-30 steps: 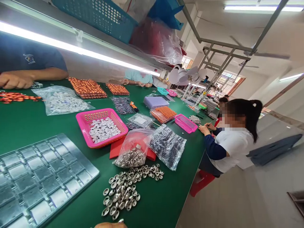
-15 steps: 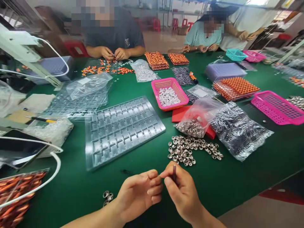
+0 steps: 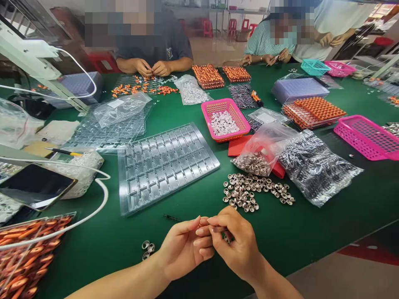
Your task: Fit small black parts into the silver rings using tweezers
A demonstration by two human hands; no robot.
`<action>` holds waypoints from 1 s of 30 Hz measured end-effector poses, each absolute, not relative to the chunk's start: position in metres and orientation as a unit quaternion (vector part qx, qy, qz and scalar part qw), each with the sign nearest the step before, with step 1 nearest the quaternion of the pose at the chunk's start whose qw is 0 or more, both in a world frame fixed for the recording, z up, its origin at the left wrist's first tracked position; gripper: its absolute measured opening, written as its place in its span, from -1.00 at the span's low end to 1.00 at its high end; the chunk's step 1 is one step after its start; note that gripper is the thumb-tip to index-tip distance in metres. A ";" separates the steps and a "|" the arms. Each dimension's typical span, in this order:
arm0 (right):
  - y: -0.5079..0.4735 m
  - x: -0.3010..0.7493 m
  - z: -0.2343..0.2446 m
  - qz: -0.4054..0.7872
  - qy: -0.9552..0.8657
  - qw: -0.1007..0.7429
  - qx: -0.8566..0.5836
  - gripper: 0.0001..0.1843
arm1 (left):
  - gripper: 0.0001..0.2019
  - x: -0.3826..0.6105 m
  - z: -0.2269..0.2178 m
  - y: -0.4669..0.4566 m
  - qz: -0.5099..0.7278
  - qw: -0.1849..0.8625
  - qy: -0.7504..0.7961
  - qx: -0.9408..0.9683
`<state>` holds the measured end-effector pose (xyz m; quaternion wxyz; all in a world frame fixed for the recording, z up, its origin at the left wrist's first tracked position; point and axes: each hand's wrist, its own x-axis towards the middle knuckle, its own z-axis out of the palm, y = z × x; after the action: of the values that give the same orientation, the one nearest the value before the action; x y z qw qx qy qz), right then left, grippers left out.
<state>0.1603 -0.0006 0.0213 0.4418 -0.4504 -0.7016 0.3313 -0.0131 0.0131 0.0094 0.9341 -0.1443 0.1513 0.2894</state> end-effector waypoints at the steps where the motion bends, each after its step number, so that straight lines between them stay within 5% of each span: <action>1: 0.000 0.160 0.021 0.313 -0.717 0.438 -0.442 -0.70 | -0.79 -0.013 0.010 0.013 0.287 0.934 0.154 -0.146; 20: 0.002 0.158 0.022 0.298 -0.739 0.403 -0.450 -0.68 | -0.81 -0.011 0.009 0.010 0.300 0.935 0.154 -0.111; 30: 0.005 0.158 0.026 0.354 -0.707 0.391 -0.471 -0.85 | -0.88 -0.011 0.008 0.008 0.294 0.936 0.165 -0.101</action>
<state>0.1577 0.0048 0.0256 0.3906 -0.4713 -0.7070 0.3542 -0.0111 0.0082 0.0082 0.9360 -0.1008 0.1649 0.2942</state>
